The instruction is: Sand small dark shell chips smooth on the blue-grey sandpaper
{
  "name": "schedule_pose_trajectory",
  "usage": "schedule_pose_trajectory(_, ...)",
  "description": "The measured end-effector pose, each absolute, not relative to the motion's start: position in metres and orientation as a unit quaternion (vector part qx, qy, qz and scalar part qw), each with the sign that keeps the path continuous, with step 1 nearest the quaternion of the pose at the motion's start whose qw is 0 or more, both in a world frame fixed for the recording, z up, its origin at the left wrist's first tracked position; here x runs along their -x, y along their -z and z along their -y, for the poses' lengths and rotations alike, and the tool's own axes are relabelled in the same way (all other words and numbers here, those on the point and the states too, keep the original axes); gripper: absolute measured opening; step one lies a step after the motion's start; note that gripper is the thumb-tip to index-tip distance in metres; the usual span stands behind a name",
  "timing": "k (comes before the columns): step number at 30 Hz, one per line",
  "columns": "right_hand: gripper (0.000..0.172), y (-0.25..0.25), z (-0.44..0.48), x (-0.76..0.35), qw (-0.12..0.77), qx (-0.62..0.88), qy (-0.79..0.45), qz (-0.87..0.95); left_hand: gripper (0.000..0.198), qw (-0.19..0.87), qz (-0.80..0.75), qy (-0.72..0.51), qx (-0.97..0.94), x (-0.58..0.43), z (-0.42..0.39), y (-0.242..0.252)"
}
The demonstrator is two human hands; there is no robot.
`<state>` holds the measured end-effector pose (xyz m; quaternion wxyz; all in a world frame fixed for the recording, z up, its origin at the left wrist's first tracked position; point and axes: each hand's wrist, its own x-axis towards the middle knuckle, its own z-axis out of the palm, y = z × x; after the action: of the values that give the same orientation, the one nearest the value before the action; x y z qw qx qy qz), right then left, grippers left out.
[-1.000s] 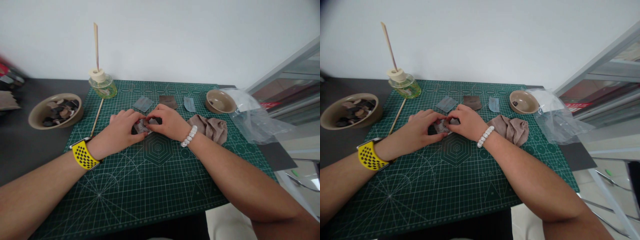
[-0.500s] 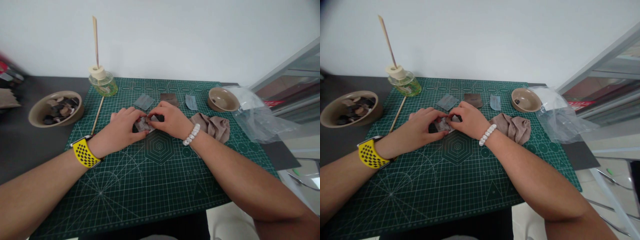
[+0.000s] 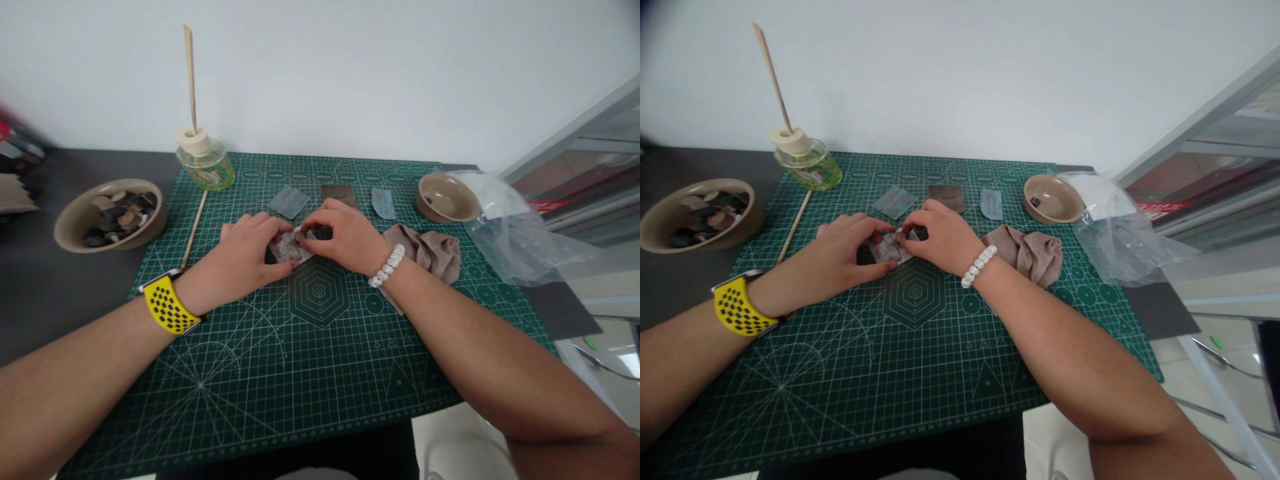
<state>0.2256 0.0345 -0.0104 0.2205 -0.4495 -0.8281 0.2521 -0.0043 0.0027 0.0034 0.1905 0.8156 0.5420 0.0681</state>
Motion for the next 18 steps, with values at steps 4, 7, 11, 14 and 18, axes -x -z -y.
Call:
schedule_pose_trajectory(4, 0.016, 0.0106, -0.0335, -0.2227, 0.221, 0.431, -0.263, 0.834, 0.047, 0.190, -0.540, -0.075, -0.817, 0.0052, -0.0032, -0.0028)
schedule_pose_trajectory(7, 0.013, 0.0096, -0.0321, -0.2228, 0.222, 0.410, -0.273, 0.841, 0.047, 0.190, -0.538, -0.076, -0.818, 0.0060, -0.0037, -0.0022)
schedule_pose_trajectory(11, 0.013, 0.0066, -0.0314, -0.2258, 0.211, 0.419, -0.272, 0.840, 0.052, 0.192, -0.534, -0.077, -0.820, 0.0067, -0.0038, -0.0022)
schedule_pose_trajectory(14, 0.012, 0.0059, -0.0325, -0.2275, 0.216, 0.435, -0.259, 0.835, 0.053, 0.193, -0.535, -0.075, -0.819, 0.0067, -0.0035, -0.0024)
schedule_pose_trajectory(18, 0.015, 0.0081, -0.0345, -0.2256, 0.216, 0.448, -0.251, 0.830, 0.053, 0.190, -0.535, -0.072, -0.820, 0.0064, -0.0034, -0.0022)
